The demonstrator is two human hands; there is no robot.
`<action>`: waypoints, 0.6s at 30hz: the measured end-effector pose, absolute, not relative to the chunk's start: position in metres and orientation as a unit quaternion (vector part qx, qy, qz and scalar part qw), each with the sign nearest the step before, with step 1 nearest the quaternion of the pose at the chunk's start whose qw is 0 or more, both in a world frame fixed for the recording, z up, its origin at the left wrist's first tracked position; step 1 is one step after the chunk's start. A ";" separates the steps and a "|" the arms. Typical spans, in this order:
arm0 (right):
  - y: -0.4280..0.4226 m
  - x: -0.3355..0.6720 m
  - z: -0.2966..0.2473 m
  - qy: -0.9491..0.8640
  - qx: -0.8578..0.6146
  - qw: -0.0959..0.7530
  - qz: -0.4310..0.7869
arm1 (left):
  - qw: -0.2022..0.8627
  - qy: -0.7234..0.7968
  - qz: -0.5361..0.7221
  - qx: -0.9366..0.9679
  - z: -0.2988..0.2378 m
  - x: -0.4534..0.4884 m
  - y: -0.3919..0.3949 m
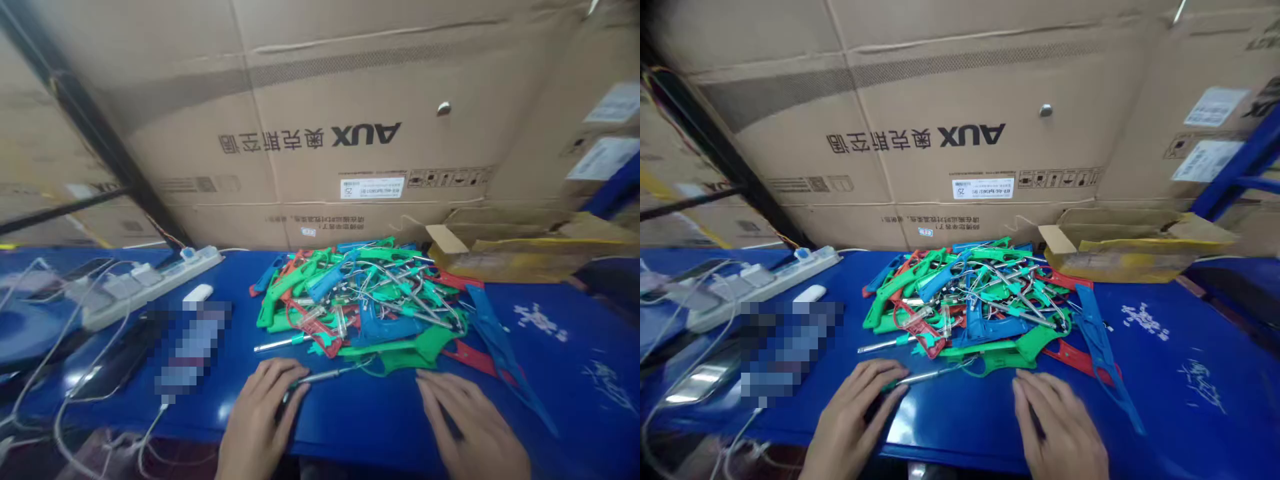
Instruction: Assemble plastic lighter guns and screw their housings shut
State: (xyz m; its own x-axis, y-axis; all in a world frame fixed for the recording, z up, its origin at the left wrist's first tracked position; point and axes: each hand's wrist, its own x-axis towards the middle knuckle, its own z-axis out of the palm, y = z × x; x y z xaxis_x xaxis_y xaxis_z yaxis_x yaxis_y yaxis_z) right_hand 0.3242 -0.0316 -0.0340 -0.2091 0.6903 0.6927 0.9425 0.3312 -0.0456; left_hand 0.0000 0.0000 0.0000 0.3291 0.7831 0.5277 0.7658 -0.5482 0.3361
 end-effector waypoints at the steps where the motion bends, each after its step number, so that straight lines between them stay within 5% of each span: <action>1: -0.033 0.324 -0.035 -0.748 -0.549 0.319 -0.195 | 0.012 0.473 0.332 0.816 0.001 0.000 0.001; 18: -0.033 0.314 -0.025 -0.723 -0.563 0.358 -0.179 | 0.035 0.484 0.325 0.812 0.000 0.000 0.000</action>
State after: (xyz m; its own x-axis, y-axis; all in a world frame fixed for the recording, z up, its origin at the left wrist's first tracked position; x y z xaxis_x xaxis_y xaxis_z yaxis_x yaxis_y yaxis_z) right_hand 0.3140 -0.0329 -0.0245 -0.1109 0.6856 0.7195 0.9421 0.3029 -0.1435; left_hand 0.0003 0.0001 0.0001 0.3202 0.8080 0.4946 0.7631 -0.5294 0.3708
